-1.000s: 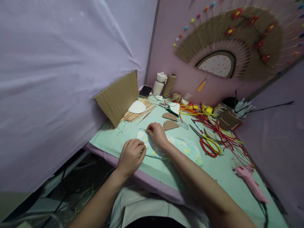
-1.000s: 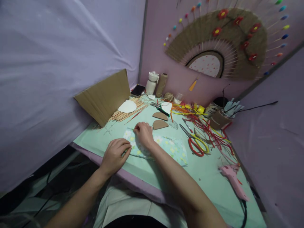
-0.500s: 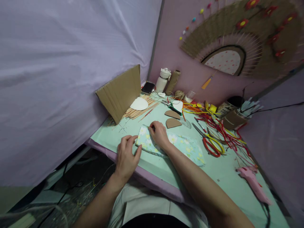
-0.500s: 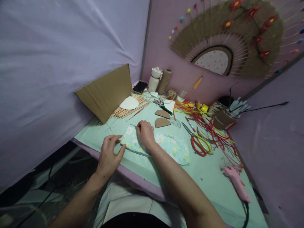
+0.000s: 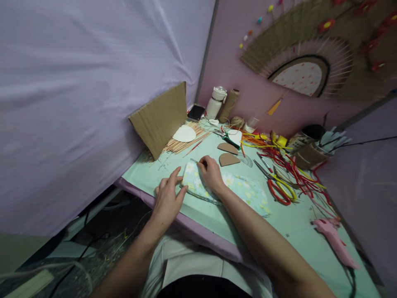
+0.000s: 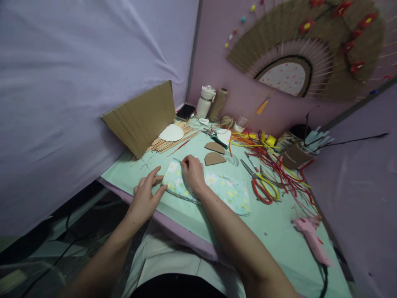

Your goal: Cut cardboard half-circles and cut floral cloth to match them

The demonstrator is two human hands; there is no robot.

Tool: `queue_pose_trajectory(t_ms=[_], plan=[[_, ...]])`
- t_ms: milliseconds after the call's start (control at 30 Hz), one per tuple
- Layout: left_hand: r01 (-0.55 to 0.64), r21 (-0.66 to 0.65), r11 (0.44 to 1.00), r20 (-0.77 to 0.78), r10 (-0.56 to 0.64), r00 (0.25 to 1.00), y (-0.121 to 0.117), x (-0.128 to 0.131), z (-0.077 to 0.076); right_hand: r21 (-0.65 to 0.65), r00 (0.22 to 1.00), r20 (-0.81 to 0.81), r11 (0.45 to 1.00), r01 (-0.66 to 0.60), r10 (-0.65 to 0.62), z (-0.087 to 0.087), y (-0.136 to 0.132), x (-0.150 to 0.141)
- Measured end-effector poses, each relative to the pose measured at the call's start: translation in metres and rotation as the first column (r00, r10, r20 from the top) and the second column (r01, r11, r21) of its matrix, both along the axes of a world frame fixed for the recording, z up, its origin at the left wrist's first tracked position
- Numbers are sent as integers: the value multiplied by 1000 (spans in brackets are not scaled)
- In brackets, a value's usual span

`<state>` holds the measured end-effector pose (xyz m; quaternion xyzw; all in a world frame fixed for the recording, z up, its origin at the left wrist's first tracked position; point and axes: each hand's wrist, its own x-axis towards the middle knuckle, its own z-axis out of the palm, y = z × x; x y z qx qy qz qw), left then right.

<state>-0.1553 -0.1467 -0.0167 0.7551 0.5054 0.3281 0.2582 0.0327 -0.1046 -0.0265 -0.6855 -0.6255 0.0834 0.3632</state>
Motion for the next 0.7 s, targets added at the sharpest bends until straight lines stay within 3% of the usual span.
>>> queue_pose_trajectory(t_ms=[233,433,700], plan=[[117,88,989,110,-127,986,4,2,9,-4,1000,10,1000,-2,2,1,-1,0],[184,32,982,237,-187,953,8,-4,-4,-24,999,53,1000,-3,5,2,-1,-1],[135,166,977,123,-157,980,2,-5,-8,-55,996,90,998,-3,8,4,0,-2]])
